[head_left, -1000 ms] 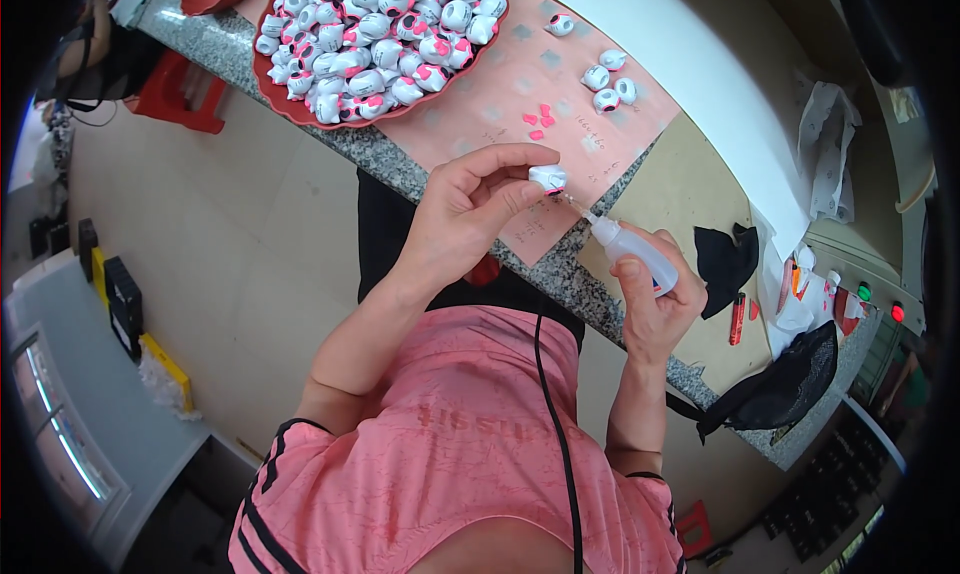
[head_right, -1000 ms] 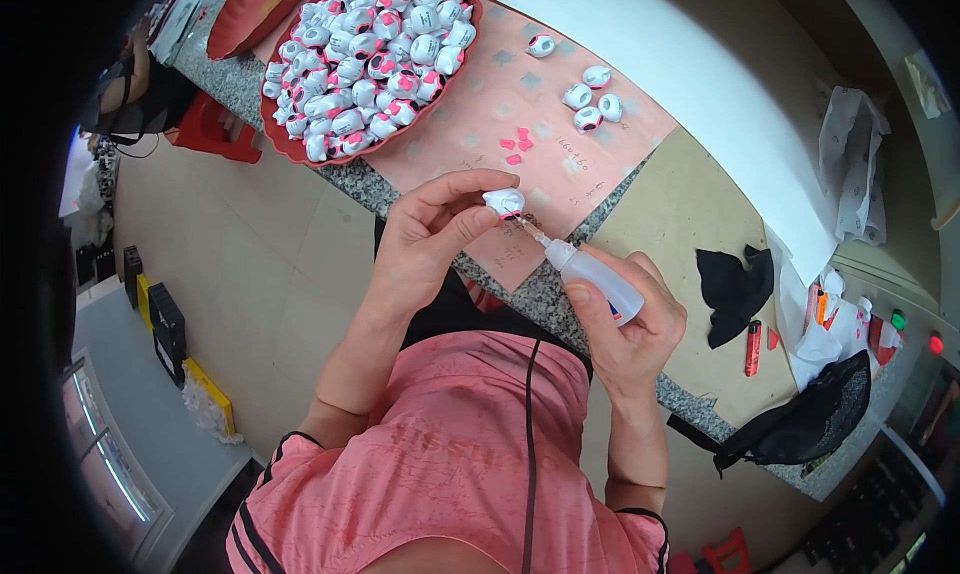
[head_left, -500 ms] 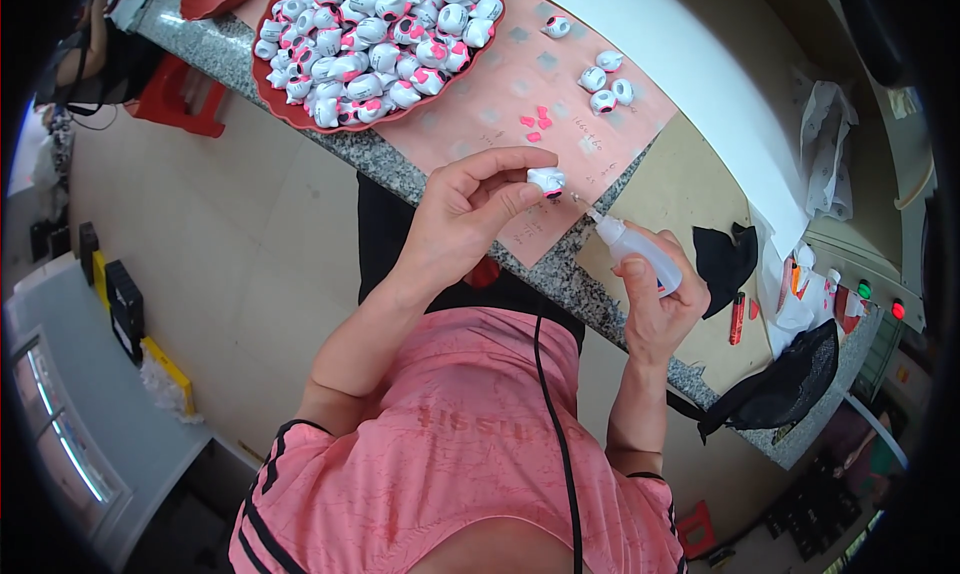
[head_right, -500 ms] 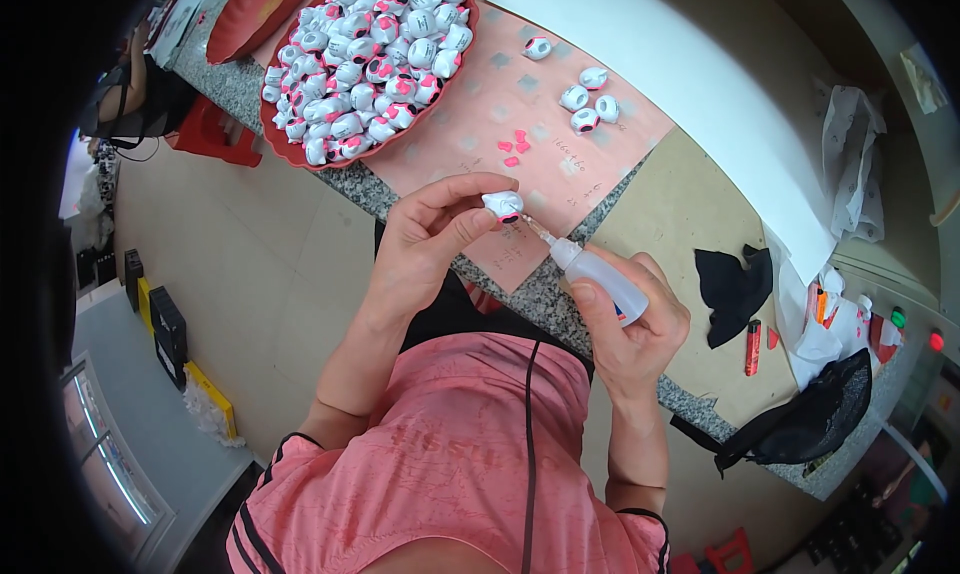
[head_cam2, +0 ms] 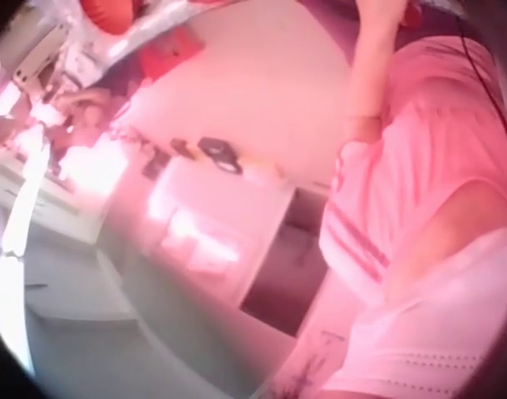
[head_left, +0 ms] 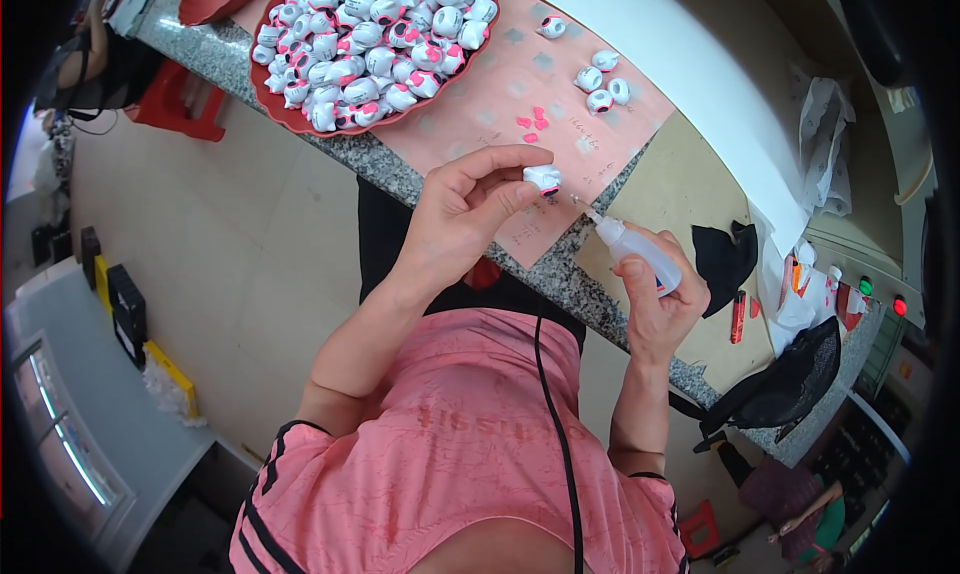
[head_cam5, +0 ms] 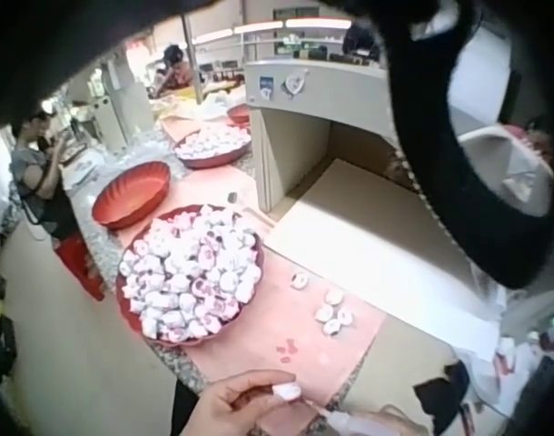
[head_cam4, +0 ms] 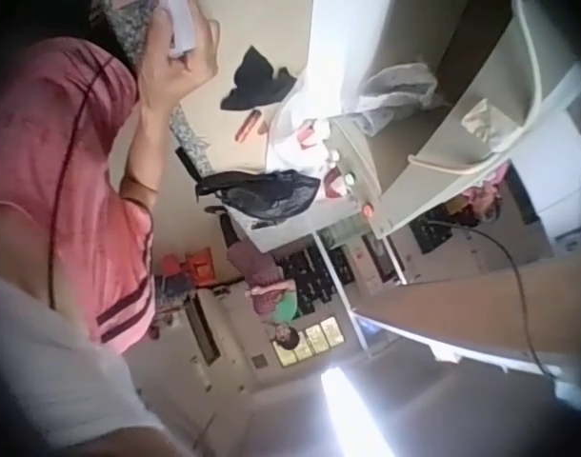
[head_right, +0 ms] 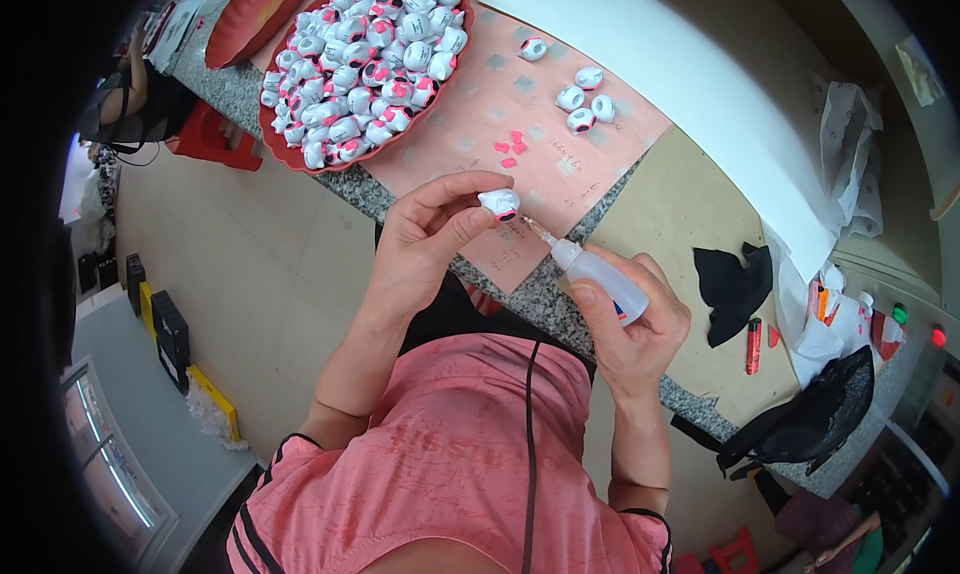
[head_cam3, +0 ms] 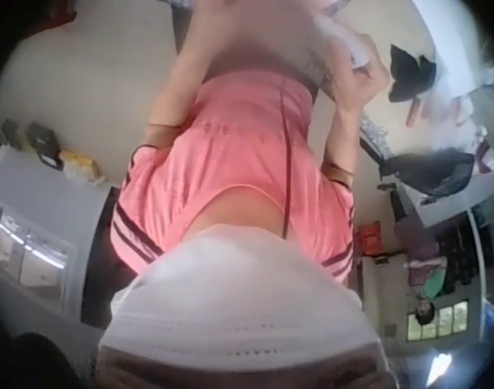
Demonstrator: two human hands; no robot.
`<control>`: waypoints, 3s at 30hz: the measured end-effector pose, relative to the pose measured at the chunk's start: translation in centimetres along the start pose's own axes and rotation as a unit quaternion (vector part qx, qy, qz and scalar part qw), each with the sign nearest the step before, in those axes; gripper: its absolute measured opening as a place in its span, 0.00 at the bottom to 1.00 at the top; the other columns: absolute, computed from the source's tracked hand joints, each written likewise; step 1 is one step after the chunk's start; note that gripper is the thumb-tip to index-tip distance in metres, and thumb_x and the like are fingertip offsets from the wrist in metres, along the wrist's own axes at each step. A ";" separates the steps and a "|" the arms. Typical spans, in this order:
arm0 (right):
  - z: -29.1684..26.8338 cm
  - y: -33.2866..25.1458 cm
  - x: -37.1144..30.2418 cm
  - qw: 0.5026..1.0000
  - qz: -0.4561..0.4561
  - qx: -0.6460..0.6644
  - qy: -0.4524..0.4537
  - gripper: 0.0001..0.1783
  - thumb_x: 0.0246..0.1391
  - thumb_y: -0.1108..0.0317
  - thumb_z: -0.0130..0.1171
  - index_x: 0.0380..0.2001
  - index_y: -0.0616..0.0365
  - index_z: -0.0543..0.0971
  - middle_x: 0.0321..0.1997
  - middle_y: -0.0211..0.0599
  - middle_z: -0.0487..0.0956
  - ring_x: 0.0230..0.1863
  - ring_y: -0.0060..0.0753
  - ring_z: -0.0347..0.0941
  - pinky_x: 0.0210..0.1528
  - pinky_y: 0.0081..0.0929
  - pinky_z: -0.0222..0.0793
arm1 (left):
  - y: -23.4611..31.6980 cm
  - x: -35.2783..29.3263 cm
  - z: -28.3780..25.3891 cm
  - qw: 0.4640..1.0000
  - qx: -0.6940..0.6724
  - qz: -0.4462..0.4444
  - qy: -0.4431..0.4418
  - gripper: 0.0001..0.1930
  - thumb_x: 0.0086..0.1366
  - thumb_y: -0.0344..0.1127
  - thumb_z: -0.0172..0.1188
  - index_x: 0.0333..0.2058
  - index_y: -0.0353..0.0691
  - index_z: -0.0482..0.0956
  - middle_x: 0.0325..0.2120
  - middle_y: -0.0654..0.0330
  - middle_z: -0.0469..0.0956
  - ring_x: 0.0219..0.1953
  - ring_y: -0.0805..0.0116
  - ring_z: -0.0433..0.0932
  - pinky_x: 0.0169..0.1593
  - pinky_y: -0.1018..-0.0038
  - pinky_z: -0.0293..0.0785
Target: Applying glue to small white plastic pieces and attaching them to red floral bases.
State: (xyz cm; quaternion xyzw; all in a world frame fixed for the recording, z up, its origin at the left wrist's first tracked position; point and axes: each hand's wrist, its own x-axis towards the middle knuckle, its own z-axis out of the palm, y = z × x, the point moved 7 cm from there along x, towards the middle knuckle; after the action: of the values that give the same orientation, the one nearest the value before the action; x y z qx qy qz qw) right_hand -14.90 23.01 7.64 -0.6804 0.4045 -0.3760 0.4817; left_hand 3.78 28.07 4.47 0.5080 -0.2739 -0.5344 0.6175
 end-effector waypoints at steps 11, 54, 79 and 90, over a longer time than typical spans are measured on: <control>-4.9 5.6 3.0 0.983 0.067 0.039 0.166 0.17 0.45 0.76 0.61 0.41 0.65 0.73 0.38 0.34 0.74 0.35 0.20 0.66 0.38 0.15 0.61 | -1.5 -0.9 -1.3 0.999 -0.004 -0.026 0.022 0.14 0.59 0.26 0.55 0.45 0.32 0.72 0.40 0.58 0.75 0.41 0.75 0.74 0.44 0.80 0.69; 5.0 -1.0 2.4 0.988 -0.072 -0.130 -0.046 0.06 0.43 0.77 0.61 0.29 0.62 0.80 0.26 0.33 0.76 0.31 0.26 0.69 0.32 0.21 0.64 | -0.7 -1.6 -0.2 0.970 0.134 0.195 0.046 0.15 0.51 0.17 0.60 0.39 0.30 0.73 0.36 0.56 0.74 0.40 0.69 0.75 0.46 0.76 0.73; 3.6 -0.9 2.7 0.989 -0.093 -0.106 -0.051 0.07 0.35 0.76 0.64 0.23 0.57 0.80 0.25 0.30 0.75 0.30 0.29 0.67 0.35 0.23 0.61 | -0.4 -1.2 0.7 0.973 0.171 0.153 -0.035 0.12 0.51 0.20 0.58 0.37 0.33 0.78 0.35 0.55 0.78 0.36 0.69 0.77 0.39 0.77 0.72; 4.0 -0.9 1.9 0.993 -0.082 -0.078 -0.038 0.08 0.34 0.79 0.64 0.23 0.62 0.79 0.25 0.33 0.74 0.32 0.30 0.67 0.34 0.22 0.63 | 0.0 -1.8 0.5 0.968 0.197 0.150 -0.042 0.12 0.51 0.19 0.58 0.37 0.32 0.78 0.35 0.54 0.77 0.38 0.67 0.76 0.40 0.77 0.72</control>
State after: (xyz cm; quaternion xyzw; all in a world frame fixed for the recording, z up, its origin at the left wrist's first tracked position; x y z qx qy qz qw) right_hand -10.34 22.84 7.70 -0.7604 0.3574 -0.3554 0.4096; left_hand 2.84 29.57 4.99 0.5500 -0.4726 -0.3919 0.5662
